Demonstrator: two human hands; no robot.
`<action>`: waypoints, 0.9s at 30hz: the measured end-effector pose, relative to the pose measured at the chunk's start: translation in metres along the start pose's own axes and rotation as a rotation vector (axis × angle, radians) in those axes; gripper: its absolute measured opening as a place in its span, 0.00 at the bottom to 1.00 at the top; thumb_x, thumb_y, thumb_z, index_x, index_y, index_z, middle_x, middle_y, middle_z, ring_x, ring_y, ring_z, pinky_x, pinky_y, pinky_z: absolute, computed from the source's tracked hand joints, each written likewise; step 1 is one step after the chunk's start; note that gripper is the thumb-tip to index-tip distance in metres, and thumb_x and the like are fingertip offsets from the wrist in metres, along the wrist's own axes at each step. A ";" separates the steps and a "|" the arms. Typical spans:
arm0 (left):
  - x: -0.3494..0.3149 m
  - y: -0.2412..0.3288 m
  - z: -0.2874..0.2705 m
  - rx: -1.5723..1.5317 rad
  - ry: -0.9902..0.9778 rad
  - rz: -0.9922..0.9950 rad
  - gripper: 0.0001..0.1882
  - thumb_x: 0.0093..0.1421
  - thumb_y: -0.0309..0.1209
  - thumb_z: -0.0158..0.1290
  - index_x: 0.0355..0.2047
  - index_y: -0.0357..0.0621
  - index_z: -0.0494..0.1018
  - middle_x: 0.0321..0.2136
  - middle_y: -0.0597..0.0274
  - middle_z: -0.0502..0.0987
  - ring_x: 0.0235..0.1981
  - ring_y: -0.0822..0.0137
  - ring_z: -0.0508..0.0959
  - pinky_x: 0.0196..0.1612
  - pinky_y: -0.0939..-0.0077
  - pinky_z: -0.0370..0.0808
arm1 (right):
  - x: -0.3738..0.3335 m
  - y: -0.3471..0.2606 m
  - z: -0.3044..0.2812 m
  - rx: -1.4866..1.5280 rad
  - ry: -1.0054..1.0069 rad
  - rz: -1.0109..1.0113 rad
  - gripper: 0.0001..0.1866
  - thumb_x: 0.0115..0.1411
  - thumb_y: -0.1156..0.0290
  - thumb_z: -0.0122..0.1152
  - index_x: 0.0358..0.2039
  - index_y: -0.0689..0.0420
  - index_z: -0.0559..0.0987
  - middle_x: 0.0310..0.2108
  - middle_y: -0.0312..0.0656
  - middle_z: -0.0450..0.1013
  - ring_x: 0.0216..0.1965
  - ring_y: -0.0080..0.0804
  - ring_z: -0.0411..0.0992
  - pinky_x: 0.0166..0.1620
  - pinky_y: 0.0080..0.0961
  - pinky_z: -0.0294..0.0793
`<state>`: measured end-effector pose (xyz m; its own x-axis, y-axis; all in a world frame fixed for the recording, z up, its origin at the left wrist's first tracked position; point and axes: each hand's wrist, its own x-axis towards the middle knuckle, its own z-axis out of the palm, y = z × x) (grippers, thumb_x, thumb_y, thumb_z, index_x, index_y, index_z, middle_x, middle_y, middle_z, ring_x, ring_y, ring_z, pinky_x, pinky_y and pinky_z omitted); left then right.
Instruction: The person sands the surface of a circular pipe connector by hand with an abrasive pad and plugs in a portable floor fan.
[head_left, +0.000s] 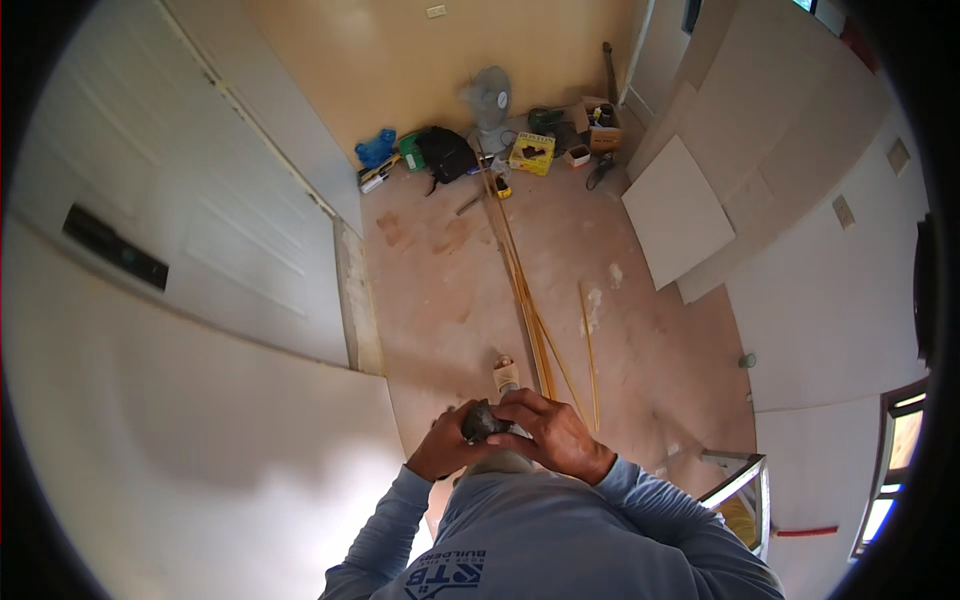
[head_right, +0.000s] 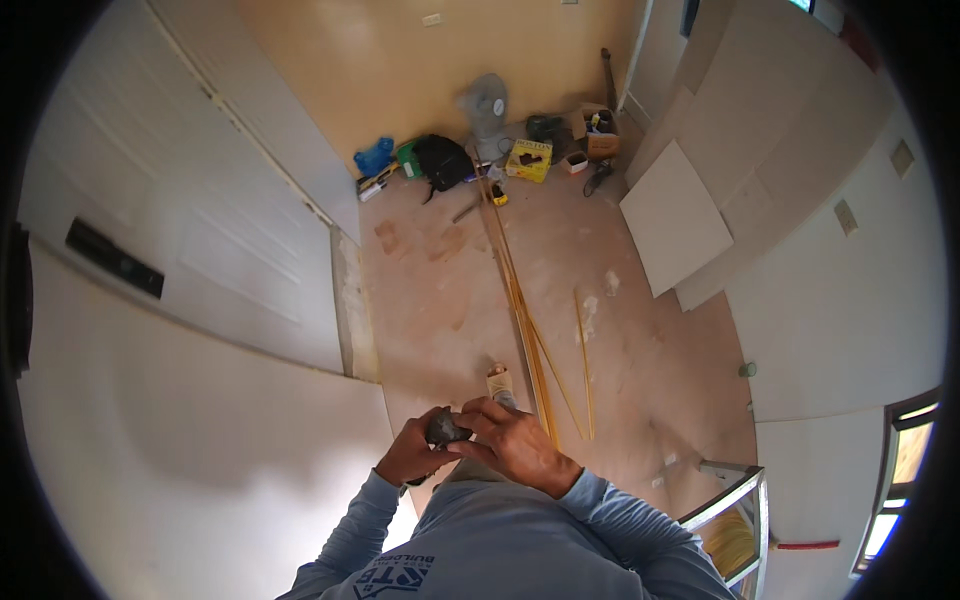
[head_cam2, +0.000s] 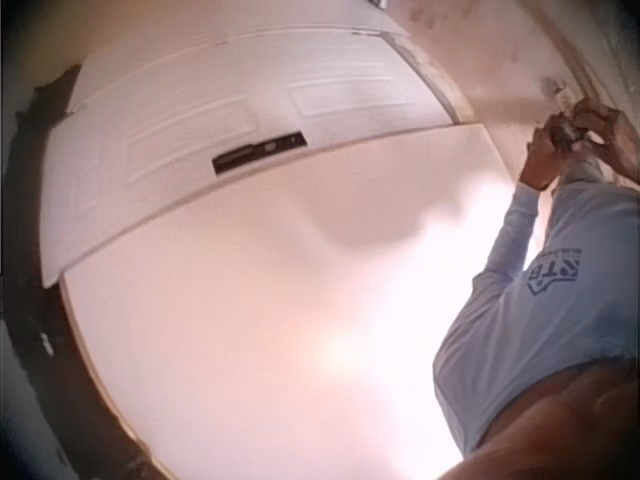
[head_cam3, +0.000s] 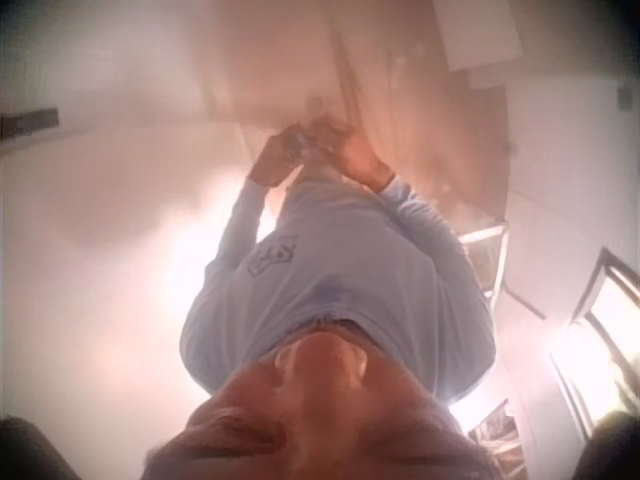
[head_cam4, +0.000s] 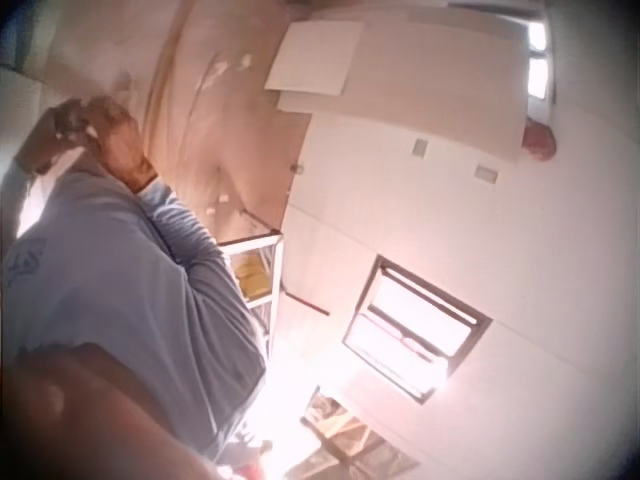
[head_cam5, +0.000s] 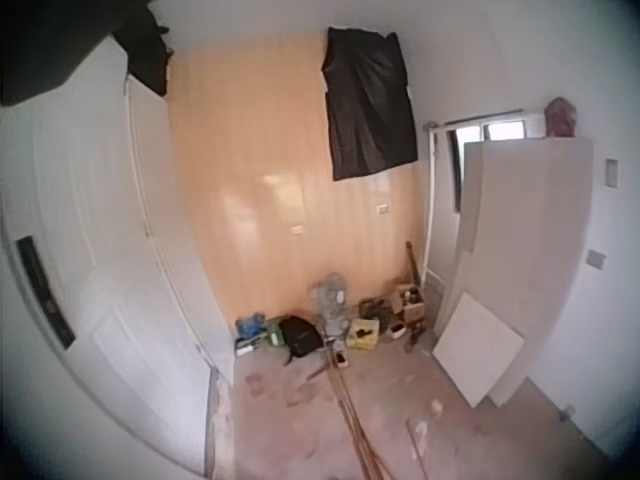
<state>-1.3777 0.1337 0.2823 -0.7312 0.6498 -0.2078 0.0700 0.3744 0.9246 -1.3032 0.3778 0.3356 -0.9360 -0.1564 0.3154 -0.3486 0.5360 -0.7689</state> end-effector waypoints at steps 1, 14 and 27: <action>0.026 0.016 -0.016 -0.109 -0.070 -0.042 0.29 0.59 0.34 0.78 0.56 0.39 0.78 0.41 0.64 0.86 0.41 0.74 0.81 0.49 0.71 0.80 | 0.025 0.015 -0.005 0.021 -0.034 0.006 0.22 0.66 0.56 0.78 0.53 0.55 0.84 0.52 0.44 0.80 0.45 0.49 0.85 0.47 0.42 0.87; 0.298 0.037 -0.190 0.312 -0.417 -0.040 0.35 0.59 0.42 0.78 0.61 0.39 0.78 0.48 0.53 0.89 0.50 0.59 0.89 0.55 0.61 0.84 | 0.279 0.143 -0.072 0.169 -0.251 0.207 0.23 0.70 0.55 0.72 0.58 0.55 0.81 0.57 0.44 0.79 0.53 0.49 0.82 0.56 0.41 0.84; 0.555 0.045 -0.229 0.078 -0.294 -0.075 0.33 0.58 0.40 0.78 0.58 0.37 0.78 0.46 0.50 0.89 0.47 0.57 0.90 0.52 0.64 0.85 | 0.452 0.326 -0.166 -0.050 -0.285 0.112 0.35 0.73 0.50 0.67 0.72 0.57 0.74 0.68 0.44 0.74 0.65 0.43 0.76 0.68 0.40 0.78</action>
<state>-1.9357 0.3596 0.2812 -0.5094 0.7777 -0.3683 0.0833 0.4705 0.8784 -1.8324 0.6194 0.3193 -0.9469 -0.3166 0.0561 -0.2464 0.6023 -0.7592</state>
